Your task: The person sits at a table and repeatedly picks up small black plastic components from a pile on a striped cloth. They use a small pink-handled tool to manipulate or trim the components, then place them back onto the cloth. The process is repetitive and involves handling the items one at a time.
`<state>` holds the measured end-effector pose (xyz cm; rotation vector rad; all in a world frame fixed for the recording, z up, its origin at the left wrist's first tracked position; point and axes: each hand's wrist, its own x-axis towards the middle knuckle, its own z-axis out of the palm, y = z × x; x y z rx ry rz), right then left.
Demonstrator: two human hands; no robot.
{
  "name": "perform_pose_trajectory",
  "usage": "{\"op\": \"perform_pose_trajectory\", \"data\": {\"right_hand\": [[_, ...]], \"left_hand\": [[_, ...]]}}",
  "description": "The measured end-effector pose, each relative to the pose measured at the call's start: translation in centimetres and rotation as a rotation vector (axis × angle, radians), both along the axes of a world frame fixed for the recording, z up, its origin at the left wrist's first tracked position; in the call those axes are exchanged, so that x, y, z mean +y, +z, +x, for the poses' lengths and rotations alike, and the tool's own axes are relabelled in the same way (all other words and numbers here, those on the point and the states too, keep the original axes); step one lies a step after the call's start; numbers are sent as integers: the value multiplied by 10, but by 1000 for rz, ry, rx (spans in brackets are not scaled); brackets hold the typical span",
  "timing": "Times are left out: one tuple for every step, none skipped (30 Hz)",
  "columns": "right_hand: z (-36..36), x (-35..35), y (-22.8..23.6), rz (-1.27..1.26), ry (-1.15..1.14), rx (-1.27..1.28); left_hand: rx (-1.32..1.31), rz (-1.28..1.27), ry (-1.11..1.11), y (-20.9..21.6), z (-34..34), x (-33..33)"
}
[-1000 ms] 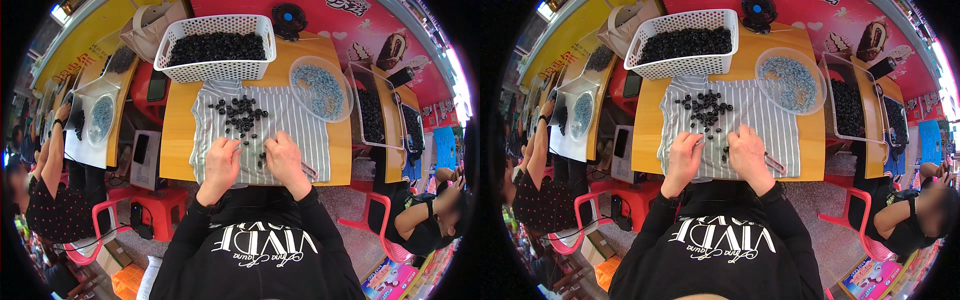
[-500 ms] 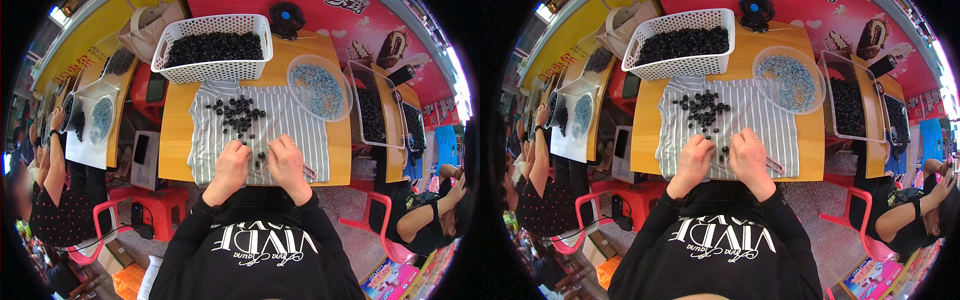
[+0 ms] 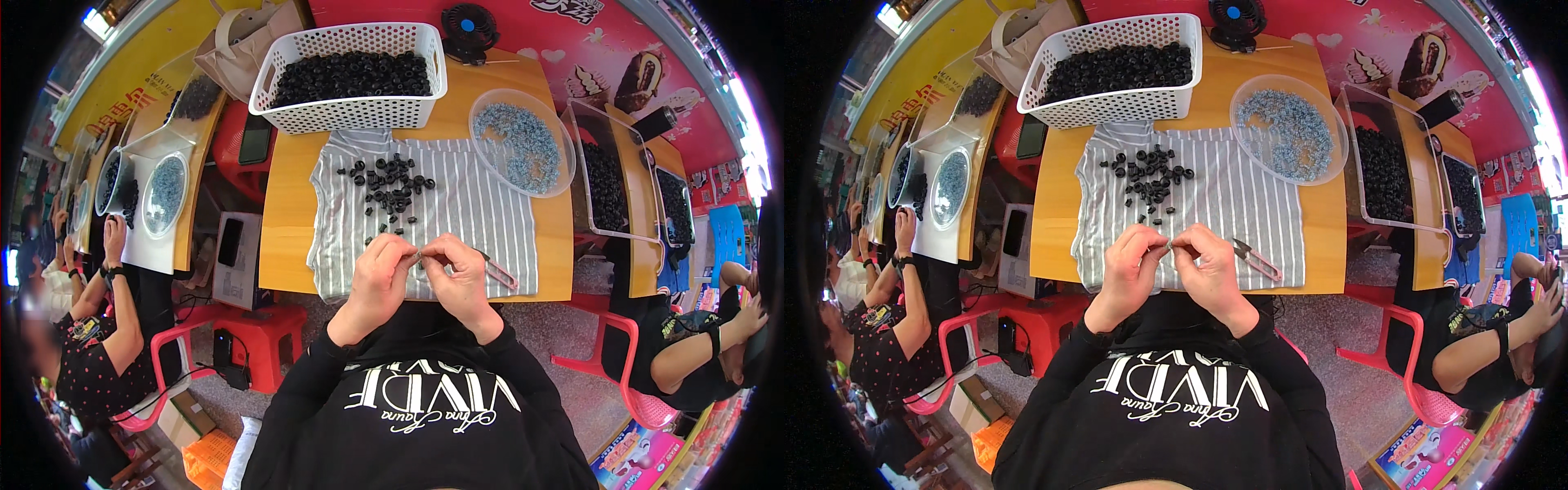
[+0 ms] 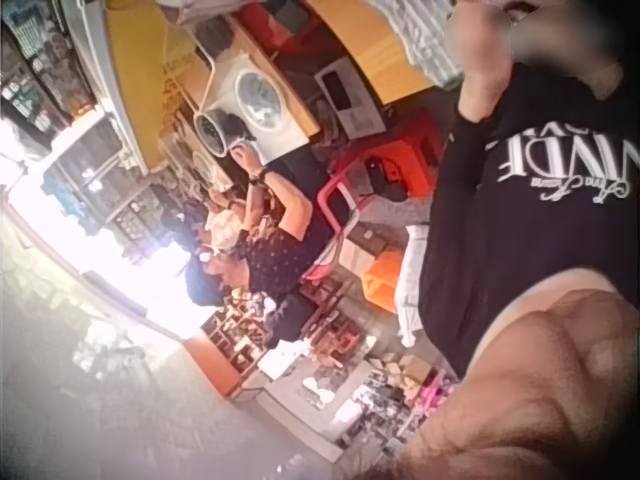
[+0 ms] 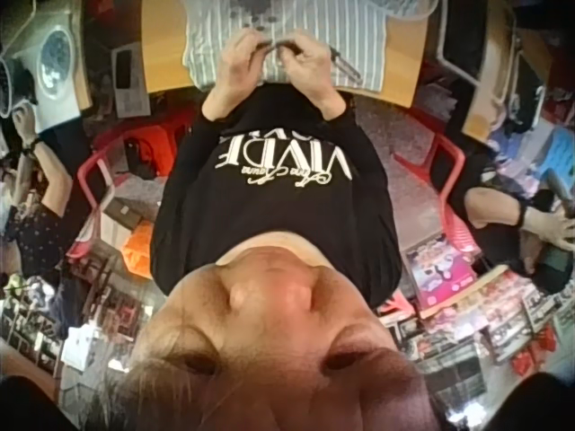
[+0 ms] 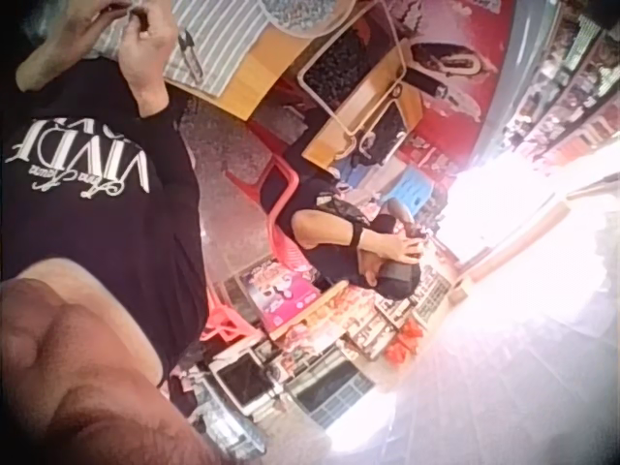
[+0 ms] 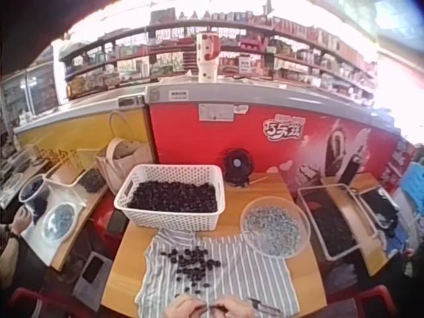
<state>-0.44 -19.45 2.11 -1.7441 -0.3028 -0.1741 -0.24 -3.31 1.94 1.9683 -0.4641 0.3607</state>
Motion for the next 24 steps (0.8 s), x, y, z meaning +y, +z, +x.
{"op": "perform_pose_trajectory", "data": {"right_hand": [[0, 0, 1, 0, -3, -7], [0, 0, 1, 0, -6, -13], [-1, 0, 0, -5, -11, -25], [-1, 0, -1, -11, -14, -35], [-2, 1, -1, -16, -18, -46], [-2, 1, -1, -22, -17, -61], [-2, 2, 0, -28, -16, -76], [-2, 2, 0, -35, -15, -91], [-1, 2, 0, -48, -27, -100], [-1, 1, 1, -60, -39, -107], [0, 0, 1, -72, -50, -114], [0, -3, 0, -87, -61, -111], [1, -7, -2, -103, -72, -107], [1, -11, -4, -119, -82, -103], [0, -15, -5, -156, -95, -112], [-1, -20, -7, -193, -108, -122], [-3, -24, -9, -230, -121, -132], [-4, -27, -13, -261, -127, -139], [-6, -30, -13, -345, -119, -170], [-8, -33, -12, -429, -111, -201], [-10, -34, -11, -513, -102, -231], [-11, -34, -12, -606, -85, -250], [-13, -34, -13, -699, -68, -268], [-14, -33, -13, -792, -51, -286]], "left_hand": [[34, -25, -6, 0, -1, 0], [68, -50, -13, 0, -2, 0], [89, -58, -14, 1, -2, 0], [111, -65, -14, 1, -2, 0], [133, -73, -14, 2, -2, 0], [228, -139, -25, -1, -2, 1], [323, -205, -37, -8, -3, 2], [419, -271, -49, -13, -3, 3], [440, -268, -24, -17, -2, 4], [464, -264, 1, -19, -2, 5], [487, -260, 27, -20, -1, 6], [410, -152, 40, -19, 1, 7], [333, -46, 54, -17, 2, 8], [255, 61, 68, -16, 3, 9], [219, 113, 72, -18, 4, 11], [182, 165, 76, -20, 3, 12], [146, 218, 79, -21, 3, 12], [129, 220, 106, -20, 5, 13], [113, 221, 133, -17, 9, 13], [98, 223, 159, -14, 12, 13], [89, 267, 167, -11, 15, 11], [76, 311, 176, -8, 20, 8], [62, 356, 185, -6, 22, 6], [72, 400, 181, -7, 23, 5]]}}
